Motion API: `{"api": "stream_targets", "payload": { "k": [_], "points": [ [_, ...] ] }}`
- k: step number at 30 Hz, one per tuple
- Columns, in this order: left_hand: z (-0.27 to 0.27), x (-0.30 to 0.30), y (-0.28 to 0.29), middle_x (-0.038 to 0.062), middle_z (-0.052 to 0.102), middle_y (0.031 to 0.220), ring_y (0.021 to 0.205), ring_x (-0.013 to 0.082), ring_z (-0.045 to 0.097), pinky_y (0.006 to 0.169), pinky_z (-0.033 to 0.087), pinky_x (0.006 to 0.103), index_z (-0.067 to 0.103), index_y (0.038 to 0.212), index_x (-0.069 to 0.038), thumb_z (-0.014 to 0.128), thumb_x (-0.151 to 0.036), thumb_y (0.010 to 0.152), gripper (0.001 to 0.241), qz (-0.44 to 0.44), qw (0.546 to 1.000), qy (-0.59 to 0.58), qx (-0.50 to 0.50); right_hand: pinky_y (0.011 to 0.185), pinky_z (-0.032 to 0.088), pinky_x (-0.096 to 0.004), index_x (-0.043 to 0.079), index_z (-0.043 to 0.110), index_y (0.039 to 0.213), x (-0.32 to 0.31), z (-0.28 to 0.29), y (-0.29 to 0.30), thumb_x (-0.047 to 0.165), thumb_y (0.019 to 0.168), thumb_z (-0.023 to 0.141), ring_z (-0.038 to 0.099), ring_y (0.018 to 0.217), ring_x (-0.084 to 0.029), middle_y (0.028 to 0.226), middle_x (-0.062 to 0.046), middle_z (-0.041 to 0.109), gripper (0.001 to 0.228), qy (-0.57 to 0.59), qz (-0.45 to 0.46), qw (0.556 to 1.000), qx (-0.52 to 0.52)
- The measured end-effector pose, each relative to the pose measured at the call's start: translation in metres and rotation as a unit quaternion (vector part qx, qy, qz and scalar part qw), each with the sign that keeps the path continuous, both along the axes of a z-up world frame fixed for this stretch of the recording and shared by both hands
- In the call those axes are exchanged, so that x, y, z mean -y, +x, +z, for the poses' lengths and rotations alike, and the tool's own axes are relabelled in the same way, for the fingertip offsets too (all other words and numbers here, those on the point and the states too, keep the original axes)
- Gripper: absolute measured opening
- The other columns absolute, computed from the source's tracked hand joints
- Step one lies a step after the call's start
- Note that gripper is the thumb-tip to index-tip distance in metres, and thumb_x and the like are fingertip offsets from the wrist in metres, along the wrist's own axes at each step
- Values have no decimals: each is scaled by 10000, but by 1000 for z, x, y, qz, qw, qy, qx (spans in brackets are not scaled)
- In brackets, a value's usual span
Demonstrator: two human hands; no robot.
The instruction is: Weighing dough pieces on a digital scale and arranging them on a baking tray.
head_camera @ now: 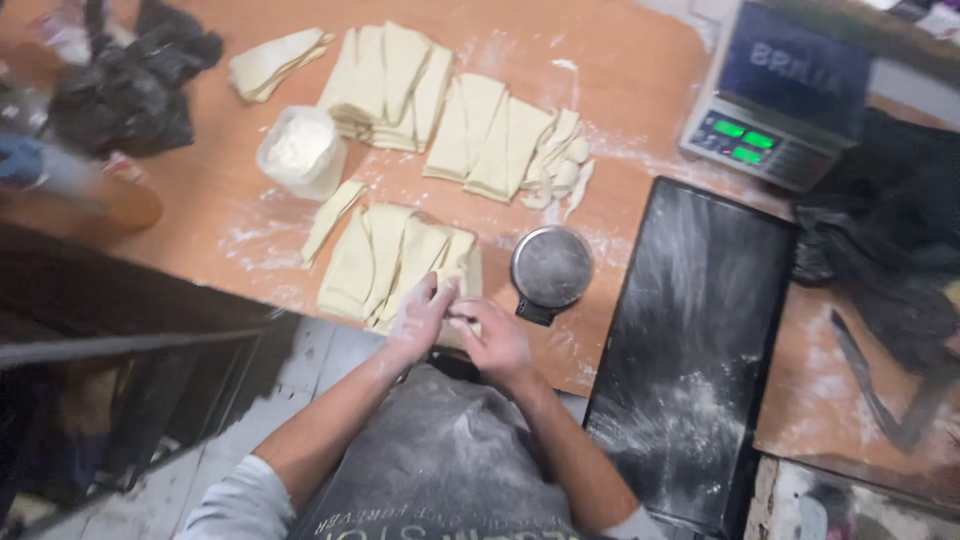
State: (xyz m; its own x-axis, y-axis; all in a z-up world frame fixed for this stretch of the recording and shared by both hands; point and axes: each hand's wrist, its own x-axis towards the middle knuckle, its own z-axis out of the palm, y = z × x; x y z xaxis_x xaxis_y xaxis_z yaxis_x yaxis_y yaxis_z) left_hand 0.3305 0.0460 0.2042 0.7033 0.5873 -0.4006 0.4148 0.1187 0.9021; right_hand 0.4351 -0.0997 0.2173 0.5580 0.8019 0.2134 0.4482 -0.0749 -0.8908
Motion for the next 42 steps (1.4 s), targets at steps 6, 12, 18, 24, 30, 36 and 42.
{"api": "stream_targets", "payload": {
  "k": [6,12,18,24,30,36,42],
  "points": [
    [92,-1,9,192,689,996,952,383,665,820,526,451,649,1132,-50,505,-418,1012,413,-258,945,164,117,936,507,-372,-26,579,1230,26,46,7,199,828,802,622,1115,-202,1221,-145,635,512,16,-28,995,-99],
    [92,1,54,181,710,916,910,404,681,772,535,504,703,940,-69,604,-514,926,456,-394,874,278,57,793,579,-343,4,767,1067,72,-21,-2,224,927,735,712,900,-173,976,-95,768,263,-121,22,973,-195],
    [6,-24,106,216,699,774,731,378,706,662,550,484,702,911,-74,609,-603,924,538,-245,946,201,-70,511,483,-293,49,775,989,122,29,52,339,924,705,620,550,-125,681,-26,674,306,-291,-138,905,-278],
    [-59,-12,169,233,705,851,783,395,694,699,542,489,714,996,-49,683,-553,914,511,-138,959,243,-48,526,489,-289,83,794,982,140,46,136,394,938,685,627,540,-112,632,-28,694,333,-364,-238,882,-183],
    [-69,12,188,186,740,959,906,359,716,805,559,457,689,1083,-53,721,-419,891,415,-120,969,190,-103,662,537,-307,122,802,987,97,13,174,437,942,682,710,681,-127,750,-45,761,340,-374,-208,901,-73],
    [-19,-8,124,144,745,1037,942,298,732,834,576,417,671,1177,-64,652,-321,937,353,-116,956,198,-183,716,552,-454,146,778,1038,58,-11,203,531,928,670,710,800,-315,864,-132,762,415,-394,-94,911,-75],
    [12,5,30,134,773,1011,926,226,765,833,598,340,701,1159,-47,656,-274,939,319,-43,977,149,-147,817,563,-511,123,720,1141,1,-34,267,516,957,660,728,918,-363,962,-133,763,438,-434,-116,886,118]
  ]
}}
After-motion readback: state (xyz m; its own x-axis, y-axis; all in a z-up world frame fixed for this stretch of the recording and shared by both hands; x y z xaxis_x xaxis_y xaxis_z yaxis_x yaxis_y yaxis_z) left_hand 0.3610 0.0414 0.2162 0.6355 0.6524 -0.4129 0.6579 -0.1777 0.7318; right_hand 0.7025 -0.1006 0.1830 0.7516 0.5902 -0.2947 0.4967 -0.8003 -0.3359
